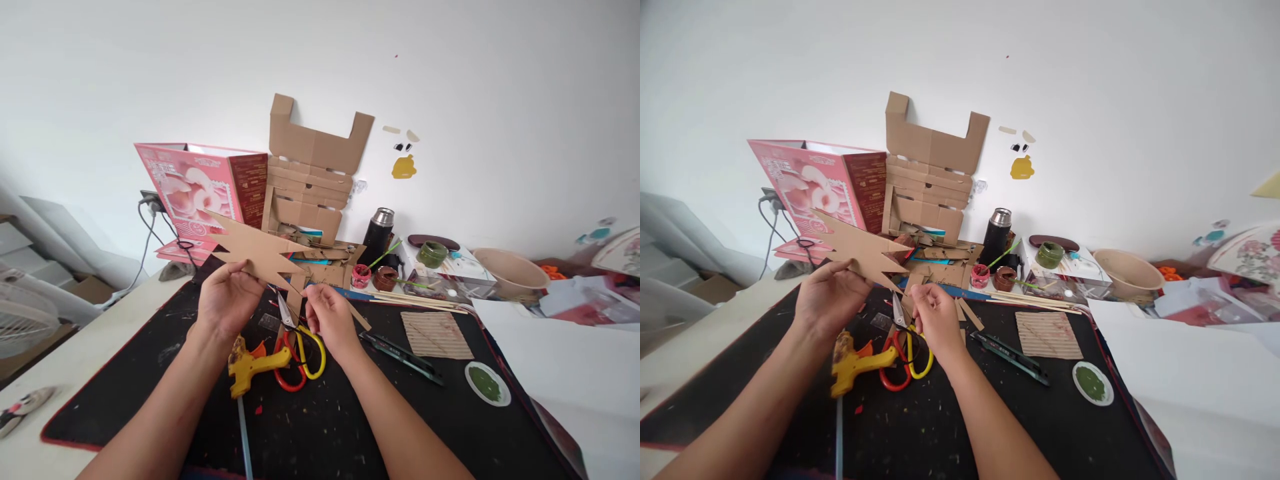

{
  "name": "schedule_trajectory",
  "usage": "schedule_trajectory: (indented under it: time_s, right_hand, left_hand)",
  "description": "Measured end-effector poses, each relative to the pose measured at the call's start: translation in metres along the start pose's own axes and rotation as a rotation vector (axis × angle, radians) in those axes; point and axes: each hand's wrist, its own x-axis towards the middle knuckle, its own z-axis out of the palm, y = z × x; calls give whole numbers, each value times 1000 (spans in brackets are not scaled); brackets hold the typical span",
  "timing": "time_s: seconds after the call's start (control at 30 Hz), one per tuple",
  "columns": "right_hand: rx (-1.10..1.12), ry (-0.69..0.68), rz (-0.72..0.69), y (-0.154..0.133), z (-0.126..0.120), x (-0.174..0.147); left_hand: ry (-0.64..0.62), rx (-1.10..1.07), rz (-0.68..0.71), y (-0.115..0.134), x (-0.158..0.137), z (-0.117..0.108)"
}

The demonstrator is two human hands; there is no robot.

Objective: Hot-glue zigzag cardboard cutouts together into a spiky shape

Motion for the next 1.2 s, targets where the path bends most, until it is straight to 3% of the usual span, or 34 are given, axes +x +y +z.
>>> schedule_trajectory:
  time_s: [0.3,0.43,0.63,0.83,1.03,1.2]
  right_hand:
    - [-66,-96,-49,-5,8,-10]
    - [-109,-67,-77,-4,10,-12]
    - [-145,-82,-111,-7,11,-13]
    - [-97,3,-131,-9,6,-10]
    - [-104,111,-196,-12,0,-6]
    - [-164,230,-227,-20,-10,-3]
  left_hand:
    - [-25,-36,-22,-6,-4,5]
    - [-32,-55,-21,-8,-5,7]
    - [-56,-53,-97,-19,-13,12]
    - [-36,-95,-212,-31,-19,9]
    - [-146,39,-412,-50,-22,0]
    - [-353,300,-600,-48,-29,5]
